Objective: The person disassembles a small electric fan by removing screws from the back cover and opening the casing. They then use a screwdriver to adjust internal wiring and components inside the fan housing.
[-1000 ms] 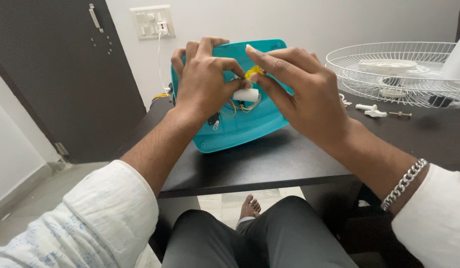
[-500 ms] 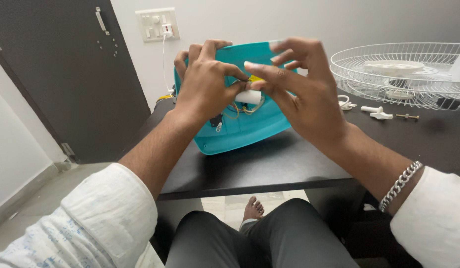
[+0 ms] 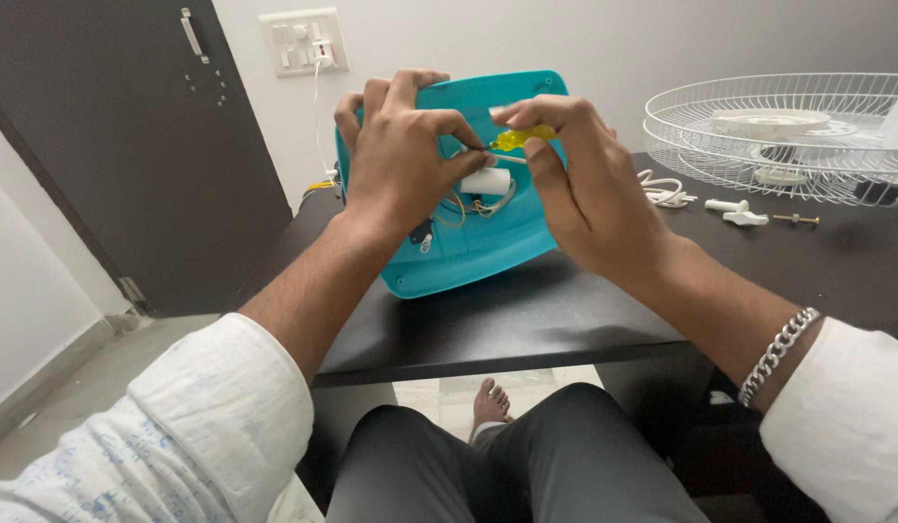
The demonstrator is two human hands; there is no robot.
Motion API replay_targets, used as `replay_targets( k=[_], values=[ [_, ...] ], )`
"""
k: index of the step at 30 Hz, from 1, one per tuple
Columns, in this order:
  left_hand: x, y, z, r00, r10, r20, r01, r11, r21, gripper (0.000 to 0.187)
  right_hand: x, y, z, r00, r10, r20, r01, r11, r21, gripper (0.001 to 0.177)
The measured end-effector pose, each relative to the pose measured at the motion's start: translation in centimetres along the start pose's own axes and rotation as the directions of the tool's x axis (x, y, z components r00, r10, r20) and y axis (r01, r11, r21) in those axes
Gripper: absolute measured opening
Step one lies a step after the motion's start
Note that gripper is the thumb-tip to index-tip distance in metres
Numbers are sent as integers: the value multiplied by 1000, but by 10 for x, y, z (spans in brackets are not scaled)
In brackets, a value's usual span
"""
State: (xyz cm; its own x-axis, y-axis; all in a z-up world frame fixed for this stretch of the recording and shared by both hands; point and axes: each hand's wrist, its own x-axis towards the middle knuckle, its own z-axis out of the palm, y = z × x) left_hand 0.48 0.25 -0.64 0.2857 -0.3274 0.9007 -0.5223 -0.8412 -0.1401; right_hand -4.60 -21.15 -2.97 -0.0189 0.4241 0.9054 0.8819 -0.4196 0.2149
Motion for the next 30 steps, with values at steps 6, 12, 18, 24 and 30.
replay_targets(
  k=[6,12,18,24,30],
  values=[
    [-1,0,3,1000,11,-19,-10,999,40,24,1,-3,0,969,211,-127,-173,950,259,21],
    [-6,-5,8,996,33,-77,-33,999,-4,27,7,0,-7,901,424,-95,-410,902,136,24],
    [-8,-19,9,995,79,-65,-81,996,-25,26,8,5,0,876,480,38,-479,877,-34,19],
    [-10,-19,2,990,116,-81,-123,989,-80,25,10,0,4,844,521,125,-514,854,-81,22],
    [-10,-2,-14,971,155,-182,-173,981,-90,17,15,-8,0,640,746,182,-762,647,26,34]
  ],
)
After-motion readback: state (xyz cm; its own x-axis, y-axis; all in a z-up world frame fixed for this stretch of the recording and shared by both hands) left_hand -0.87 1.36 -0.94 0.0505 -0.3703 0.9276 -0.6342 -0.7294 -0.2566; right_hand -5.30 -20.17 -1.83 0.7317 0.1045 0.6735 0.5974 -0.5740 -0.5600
